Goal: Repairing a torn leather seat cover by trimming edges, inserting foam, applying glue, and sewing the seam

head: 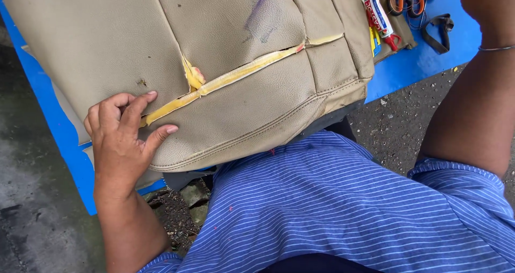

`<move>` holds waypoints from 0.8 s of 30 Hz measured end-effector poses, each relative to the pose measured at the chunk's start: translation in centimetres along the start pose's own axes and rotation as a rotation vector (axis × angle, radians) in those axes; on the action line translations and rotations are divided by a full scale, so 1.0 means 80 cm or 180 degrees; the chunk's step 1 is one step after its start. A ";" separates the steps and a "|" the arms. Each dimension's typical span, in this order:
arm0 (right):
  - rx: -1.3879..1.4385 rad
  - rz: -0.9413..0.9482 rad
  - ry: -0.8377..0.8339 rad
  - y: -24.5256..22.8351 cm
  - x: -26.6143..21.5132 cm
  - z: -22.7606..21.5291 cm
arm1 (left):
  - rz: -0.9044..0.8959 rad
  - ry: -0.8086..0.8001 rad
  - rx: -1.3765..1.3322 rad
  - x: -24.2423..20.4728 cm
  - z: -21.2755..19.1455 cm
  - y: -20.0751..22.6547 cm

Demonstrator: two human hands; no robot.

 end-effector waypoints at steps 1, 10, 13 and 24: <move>-0.0069 -0.0009 0.0008 0.003 0.002 0.011 | -0.0022 0.0035 0.0016 0.000 0.000 -0.001; -0.1229 -0.0147 -0.0014 -0.075 0.041 0.038 | 0.0034 0.0178 -0.0032 -0.004 0.000 0.001; -0.2169 0.0054 0.0095 -0.067 0.042 0.038 | 0.0043 0.0195 -0.0052 -0.004 -0.001 0.002; -0.1081 0.0028 0.0151 -0.064 0.041 0.036 | 0.0030 0.0320 -0.0042 -0.005 -0.001 0.006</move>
Point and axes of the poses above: each hand's wrist, its own x-axis towards the middle knuckle, its own z-axis out of the palm, y = z × x, the point moved 10 cm from there along x, towards the middle knuckle, and after that the axes turned 5 degrees about -y, right-handed, at the moved point
